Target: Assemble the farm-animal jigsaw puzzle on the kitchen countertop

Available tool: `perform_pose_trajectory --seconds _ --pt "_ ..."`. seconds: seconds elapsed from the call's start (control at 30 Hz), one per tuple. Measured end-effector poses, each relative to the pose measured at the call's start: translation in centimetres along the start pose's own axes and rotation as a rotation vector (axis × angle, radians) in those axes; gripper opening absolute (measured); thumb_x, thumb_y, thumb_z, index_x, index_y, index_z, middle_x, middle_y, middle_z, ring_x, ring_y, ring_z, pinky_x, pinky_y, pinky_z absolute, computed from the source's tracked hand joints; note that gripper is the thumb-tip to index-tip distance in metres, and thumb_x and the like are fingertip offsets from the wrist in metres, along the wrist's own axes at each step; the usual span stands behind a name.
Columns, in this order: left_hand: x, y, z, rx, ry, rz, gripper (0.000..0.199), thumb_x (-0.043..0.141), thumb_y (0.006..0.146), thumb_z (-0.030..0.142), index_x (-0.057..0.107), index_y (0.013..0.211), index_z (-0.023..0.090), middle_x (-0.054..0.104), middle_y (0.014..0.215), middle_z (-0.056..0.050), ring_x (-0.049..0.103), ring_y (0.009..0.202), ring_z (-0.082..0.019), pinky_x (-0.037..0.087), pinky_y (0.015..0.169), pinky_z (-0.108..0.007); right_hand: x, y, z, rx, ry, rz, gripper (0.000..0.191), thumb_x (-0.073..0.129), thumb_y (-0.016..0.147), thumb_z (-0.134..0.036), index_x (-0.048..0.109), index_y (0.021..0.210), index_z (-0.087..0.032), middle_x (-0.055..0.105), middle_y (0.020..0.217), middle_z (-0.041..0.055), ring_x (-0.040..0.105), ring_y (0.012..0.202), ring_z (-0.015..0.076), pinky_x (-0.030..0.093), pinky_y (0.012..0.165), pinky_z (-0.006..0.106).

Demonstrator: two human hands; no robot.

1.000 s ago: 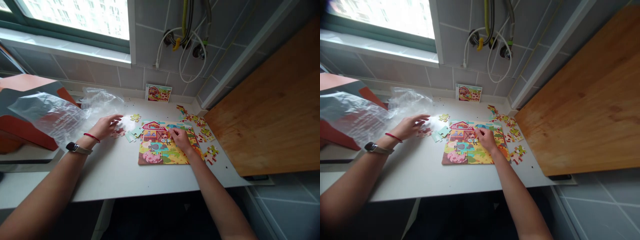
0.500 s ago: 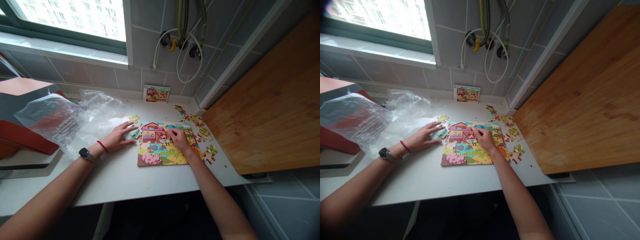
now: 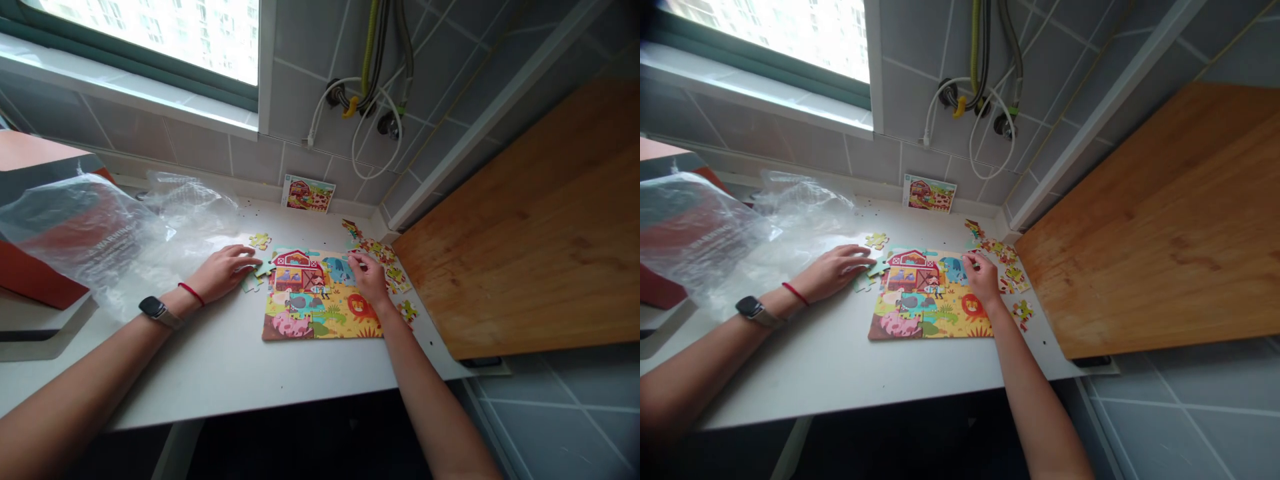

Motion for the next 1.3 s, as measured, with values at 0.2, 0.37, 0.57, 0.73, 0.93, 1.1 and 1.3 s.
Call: perform_pose_trajectory --seconds 0.2,0.37,0.57,0.73,0.93,1.1,1.3 --pt "-0.1 -0.2 -0.7 -0.079 0.129 0.015 0.043 0.043 0.102 0.042 0.082 0.115 0.03 0.07 0.125 -0.013 0.064 0.114 -0.032 0.055 0.098 -0.051 -7.5 5.1 4.6 0.055 -0.531 -0.062 0.037 0.063 0.093 -0.037 0.076 0.118 -0.013 0.074 0.118 0.0183 0.07 0.11 0.0292 0.054 0.101 0.042" --pt "0.1 -0.2 -0.7 -0.144 0.168 0.012 0.046 0.041 0.098 0.04 0.08 0.117 0.025 0.07 0.126 -0.015 0.064 0.113 -0.034 0.054 0.098 -0.053 -7.9 9.1 6.1 0.131 -0.764 -0.373 0.045 0.066 0.092 -0.022 0.07 0.135 -0.01 0.068 0.139 0.0205 0.064 0.129 0.0295 0.046 0.113 0.038" --pt "0.0 -0.2 -0.4 -0.175 0.176 0.002 0.05 0.036 0.098 0.043 0.078 0.119 0.025 0.069 0.129 -0.015 0.064 0.115 -0.037 0.054 0.097 -0.053 -6.2 11.1 7.2 0.152 -0.804 -0.453 0.05 0.073 0.085 -0.015 0.072 0.135 -0.018 0.07 0.14 0.0144 0.067 0.128 0.0278 0.048 0.109 0.033" --pt "0.1 -0.3 -0.5 -0.145 0.185 0.033 0.047 0.038 0.099 0.044 0.078 0.117 0.026 0.07 0.127 -0.014 0.064 0.111 -0.035 0.055 0.093 -0.051 -7.1 11.6 7.2 0.14 -0.82 -0.397 0.036 0.067 0.086 -0.011 0.081 0.119 -0.017 0.08 0.12 0.0124 0.074 0.114 0.0266 0.052 0.1 0.03" --pt "0.3 -0.3 -0.6 -0.123 0.177 0.062 0.046 0.038 0.1 0.046 0.076 0.116 0.026 0.07 0.124 -0.013 0.064 0.108 -0.035 0.056 0.09 -0.053 -8.1 13.4 5.7 0.062 -0.791 -0.225 0.033 0.056 0.093 -0.012 0.084 0.11 -0.016 0.082 0.112 0.0129 0.076 0.106 0.0269 0.054 0.095 0.032" --pt "0.1 -0.2 -0.4 -0.13 0.18 0.037 0.048 0.037 0.1 0.047 0.077 0.116 0.025 0.07 0.125 -0.014 0.064 0.108 -0.035 0.056 0.091 -0.053 -5.5 14.7 3.6 -0.043 -0.699 -0.11 0.034 0.052 0.1 -0.02 0.08 0.12 -0.017 0.08 0.12 0.0103 0.075 0.109 0.0226 0.052 0.101 0.032" --pt "0.1 -0.3 -0.7 -0.117 0.204 0.025 0.048 0.036 0.102 0.045 0.076 0.119 0.024 0.069 0.126 -0.015 0.064 0.11 -0.035 0.055 0.093 -0.054 -2.2 14.2 3.4 0.08 -0.702 -0.383 0.034 0.075 0.089 -0.024 0.078 0.123 -0.024 0.078 0.125 0.0106 0.071 0.12 0.0272 0.051 0.103 0.033"
Point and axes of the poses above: each hand's wrist, its own y-axis towards the middle knuckle, its own x-axis out of the palm, z = x × y, the point moved 1 cm from there along y, towards the middle knuckle
